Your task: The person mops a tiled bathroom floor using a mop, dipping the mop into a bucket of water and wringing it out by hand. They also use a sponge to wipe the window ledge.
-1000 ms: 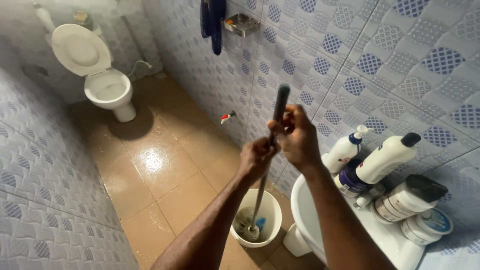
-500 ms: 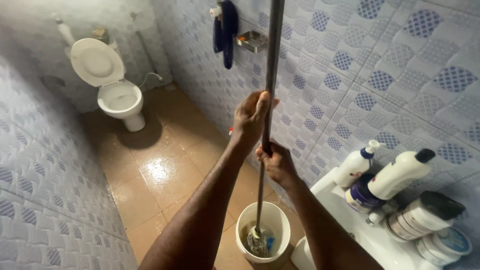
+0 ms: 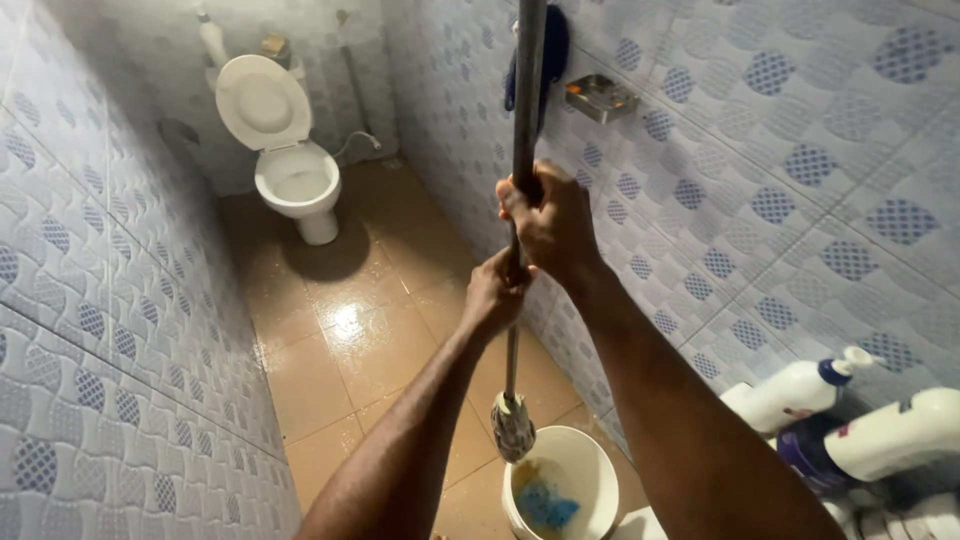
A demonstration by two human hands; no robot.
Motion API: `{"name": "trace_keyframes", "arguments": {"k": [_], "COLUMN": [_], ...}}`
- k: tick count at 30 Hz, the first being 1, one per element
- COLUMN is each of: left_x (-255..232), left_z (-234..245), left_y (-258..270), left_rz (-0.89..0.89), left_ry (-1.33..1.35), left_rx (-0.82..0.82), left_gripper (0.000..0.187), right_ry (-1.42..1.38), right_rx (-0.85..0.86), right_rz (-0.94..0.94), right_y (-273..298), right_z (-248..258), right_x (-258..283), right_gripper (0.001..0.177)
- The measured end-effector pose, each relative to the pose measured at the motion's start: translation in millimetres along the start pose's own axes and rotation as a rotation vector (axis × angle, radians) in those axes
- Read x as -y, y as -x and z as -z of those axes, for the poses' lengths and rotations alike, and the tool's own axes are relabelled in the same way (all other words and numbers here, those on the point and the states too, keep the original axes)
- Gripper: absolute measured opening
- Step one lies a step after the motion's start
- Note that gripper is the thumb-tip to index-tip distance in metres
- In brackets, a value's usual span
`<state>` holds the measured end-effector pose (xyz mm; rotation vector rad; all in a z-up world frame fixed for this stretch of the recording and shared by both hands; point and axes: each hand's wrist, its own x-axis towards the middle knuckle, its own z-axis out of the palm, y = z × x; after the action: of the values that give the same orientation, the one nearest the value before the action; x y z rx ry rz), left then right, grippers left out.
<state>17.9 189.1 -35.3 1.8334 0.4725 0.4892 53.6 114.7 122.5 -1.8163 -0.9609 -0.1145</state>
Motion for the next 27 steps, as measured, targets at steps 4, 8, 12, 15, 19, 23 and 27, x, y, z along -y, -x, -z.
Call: {"name": "trace_keyframes", "arguments": {"k": [4, 8, 12, 15, 19, 23, 27], "left_x": [17.8, 47.5, 109.3, 177.7, 242.5, 269.7, 325.9], "left_z": [25.3, 29.3, 15.8, -8.2, -35.0, -45.5, -70.7], "left_y": [-33.5, -60.1, -81.0, -83.8, -70.6, -115.1, -169.9], "left_rz": [-0.026, 0.176, 0.205, 0.221, 0.261, 0.249, 0.112], "left_ry": [-0.018, 0.011, -0.052, -0.049, 0.042, -0.258, -0.342], "left_rx": [0.038, 0.026, 0.027, 0.104, 0.049, 0.331, 0.356], "left_gripper": [0.020, 0.025, 0.021, 0.023, 0.025, 0.017, 0.012], "right_ry": [0.110, -0.063, 0.047, -0.173, -0.457, -0.446, -0.501], "right_rx": [-0.121, -0.011, 0.046, 0.084, 0.169, -0.057, -0.268], "right_rz": [0.031, -0.037, -0.256, -0.345, -0.538, -0.472, -0.489], "right_y": [-39.7, -60.4, -45.6, -25.1, -13.5, -22.5, -19.1], "right_z": [-30.0, -65.0, -102.1, -125.0, -142.2, -151.8, -161.7], "right_x": [-4.4, -41.2, -88.3, -113.2, -137.5, -174.8, -220.3], "right_gripper": [0.029, 0.015, 0.015, 0.015, 0.030, 0.035, 0.045]}}
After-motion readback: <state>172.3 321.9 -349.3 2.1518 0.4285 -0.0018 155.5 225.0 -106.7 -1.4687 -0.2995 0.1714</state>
